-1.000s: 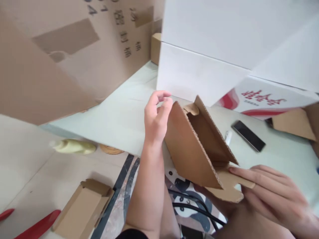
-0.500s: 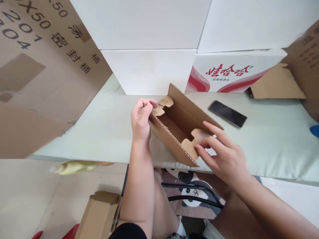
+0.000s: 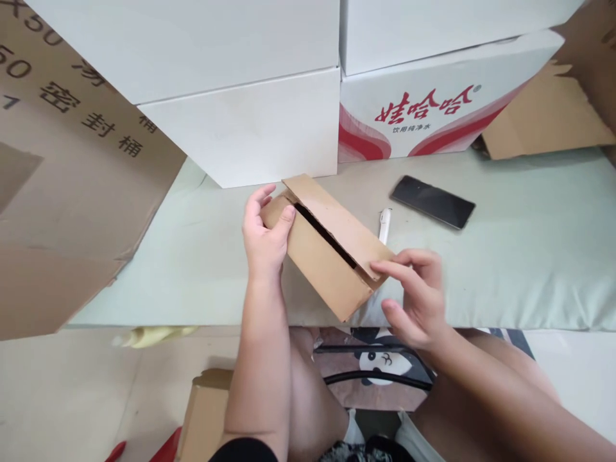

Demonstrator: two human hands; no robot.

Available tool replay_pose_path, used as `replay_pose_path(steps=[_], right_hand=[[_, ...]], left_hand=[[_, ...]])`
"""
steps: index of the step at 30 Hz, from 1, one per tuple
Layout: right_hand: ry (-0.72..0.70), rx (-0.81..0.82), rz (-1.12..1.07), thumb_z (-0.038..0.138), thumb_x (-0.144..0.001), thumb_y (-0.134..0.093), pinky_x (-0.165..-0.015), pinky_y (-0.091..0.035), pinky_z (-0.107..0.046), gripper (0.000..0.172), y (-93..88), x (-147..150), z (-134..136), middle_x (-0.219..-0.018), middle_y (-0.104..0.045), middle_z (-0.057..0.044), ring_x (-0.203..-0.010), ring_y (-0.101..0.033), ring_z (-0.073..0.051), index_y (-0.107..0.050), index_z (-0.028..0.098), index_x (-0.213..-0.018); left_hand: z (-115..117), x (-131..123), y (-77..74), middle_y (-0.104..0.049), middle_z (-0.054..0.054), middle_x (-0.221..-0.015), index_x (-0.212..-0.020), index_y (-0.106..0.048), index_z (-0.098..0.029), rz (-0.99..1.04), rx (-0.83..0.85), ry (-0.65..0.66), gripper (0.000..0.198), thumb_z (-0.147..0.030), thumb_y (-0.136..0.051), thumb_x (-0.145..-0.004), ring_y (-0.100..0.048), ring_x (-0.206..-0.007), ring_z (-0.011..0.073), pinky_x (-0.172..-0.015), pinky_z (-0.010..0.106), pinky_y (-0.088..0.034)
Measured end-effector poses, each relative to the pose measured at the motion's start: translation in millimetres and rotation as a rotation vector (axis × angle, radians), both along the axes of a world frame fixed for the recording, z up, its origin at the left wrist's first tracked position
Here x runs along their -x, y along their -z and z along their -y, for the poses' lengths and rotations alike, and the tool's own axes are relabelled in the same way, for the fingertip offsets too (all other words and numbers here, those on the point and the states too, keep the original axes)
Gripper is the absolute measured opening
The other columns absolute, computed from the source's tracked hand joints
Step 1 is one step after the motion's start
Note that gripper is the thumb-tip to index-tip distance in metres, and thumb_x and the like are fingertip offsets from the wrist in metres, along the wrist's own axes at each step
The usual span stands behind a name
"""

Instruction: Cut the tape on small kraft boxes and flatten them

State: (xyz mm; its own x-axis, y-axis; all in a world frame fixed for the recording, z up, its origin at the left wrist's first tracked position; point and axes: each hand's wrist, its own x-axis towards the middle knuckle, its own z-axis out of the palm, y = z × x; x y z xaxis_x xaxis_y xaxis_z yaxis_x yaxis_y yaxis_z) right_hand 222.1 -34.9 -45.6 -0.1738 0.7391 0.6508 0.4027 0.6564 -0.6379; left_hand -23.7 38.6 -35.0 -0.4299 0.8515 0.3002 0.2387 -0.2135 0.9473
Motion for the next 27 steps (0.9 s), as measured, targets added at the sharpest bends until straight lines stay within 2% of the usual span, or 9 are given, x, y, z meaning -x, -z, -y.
replay_pose_path(steps=[2, 5, 8, 10, 12, 14, 17, 22, 27], right_hand=[[-0.009, 0.154, -0.066, 0.035, -0.098, -0.048, -0.089, -0.052, -0.047, 0.03, 0.9, 0.0, 1.3, -0.112, -0.049, -0.009, -0.107, -0.057, -0.027, -0.068, 0.03, -0.12], [-0.031, 0.389, -0.224, 0.037, -0.102, -0.044, -0.098, -0.05, -0.047, 0.027, 6.6, 2.5, 2.8, -0.118, -0.053, -0.008, -0.119, -0.057, -0.027, -0.069, 0.028, -0.105], [-0.015, 0.541, -0.359, 0.04, -0.097, -0.058, -0.095, -0.051, -0.042, 0.013, 13.3, 5.9, 2.6, -0.113, -0.059, -0.005, -0.108, -0.06, -0.022, -0.058, 0.028, -0.104], [0.013, 0.626, -0.429, 0.04, -0.092, -0.065, -0.091, -0.053, -0.039, 0.025, 16.4, 7.5, 1.5, -0.111, -0.06, -0.003, -0.102, -0.062, -0.02, -0.05, 0.03, -0.11], [-0.006, 0.674, -0.421, 0.04, -0.092, -0.064, -0.091, -0.054, -0.04, 0.033, 18.0, 8.0, 0.2, -0.113, -0.061, -0.003, -0.104, -0.063, -0.021, -0.047, 0.032, -0.12], [-0.053, 0.633, -0.343, 0.04, -0.096, -0.057, -0.096, -0.053, -0.044, 0.035, 18.4, 7.5, -0.8, -0.121, -0.062, -0.005, -0.111, -0.063, -0.023, -0.047, 0.034, -0.129], [-0.155, 0.431, -0.23, 0.039, -0.099, -0.052, -0.108, -0.049, -0.051, 0.04, 19.5, 5.7, -1.4, -0.134, -0.057, -0.008, -0.126, -0.058, -0.027, -0.045, 0.035, -0.138], [-0.347, 0.167, -0.041, 0.045, -0.08, -0.08, -0.112, -0.047, -0.057, 0.088, 27.8, 5.2, 0.0, -0.156, -0.039, -0.015, -0.147, -0.042, -0.036, -0.03, 0.035, -0.151], [-0.371, 0.104, -0.002, 0.029, -0.085, -0.078, -0.11, -0.05, -0.054, 0.084, 33.6, 8.1, 0.6, -0.164, -0.035, -0.015, -0.15, -0.042, -0.032, -0.03, 0.038, -0.153]], left_hand=[[-0.6, -1.3, -0.3, -0.065, 0.009, -0.122, -0.118, -0.066, -0.024, 0.047, 0.012, -0.011, 0.074, -0.068, -0.086, -0.062, -0.064, -0.115, 0.0278, -0.097, 0.04, -0.053], [0.1, -4.7, -2.6, -0.068, 0.007, -0.117, -0.113, -0.068, -0.023, 0.115, 0.016, -0.023, 0.07, -0.064, -0.089, -0.06, -0.067, -0.105, 0.0235, -0.092, 0.036, -0.055], [2.4, -7.4, -4.4, -0.07, 0.007, -0.109, -0.108, -0.07, -0.023, 0.164, 0.045, -0.017, 0.058, -0.057, -0.09, -0.064, -0.068, -0.098, 0.0216, -0.086, 0.034, -0.056], [3.9, -8.0, -4.2, -0.071, 0.007, -0.109, -0.103, -0.071, -0.023, 0.185, 0.058, -0.01, 0.047, -0.051, -0.088, -0.069, -0.068, -0.098, 0.0215, -0.085, 0.033, -0.056], [4.8, -8.1, -3.3, -0.07, 0.008, -0.112, -0.099, -0.072, -0.023, 0.193, 0.053, -0.008, 0.039, -0.047, -0.086, -0.071, -0.067, -0.101, 0.0216, -0.085, 0.032, -0.056], [5.3, -8.5, -2.6, -0.069, 0.007, -0.115, -0.096, -0.072, -0.023, 0.206, 0.04, -0.01, 0.037, -0.044, -0.086, -0.071, -0.067, -0.102, 0.0213, -0.085, 0.031, -0.056], [6.3, -9.9, -3.3, -0.07, 0.006, -0.109, -0.093, -0.071, -0.023, 0.273, 0.04, -0.008, 0.039, -0.044, -0.09, -0.066, -0.067, -0.094, 0.0187, -0.078, 0.028, -0.055], [8.1, -8.0, -7.2, -0.069, 0.003, -0.089, -0.09, -0.069, -0.023, 0.327, 0.083, 0.007, 0.045, -0.047, -0.092, -0.06, -0.064, -0.074, 0.0155, -0.065, 0.026, -0.053], [11.0, -2.7, -8.9, -0.069, 0.002, -0.091, -0.088, -0.066, -0.023, 0.353, 0.132, 0.003, 0.039, -0.045, -0.088, -0.065, -0.064, -0.073, 0.0147, -0.065, 0.026, -0.051]])
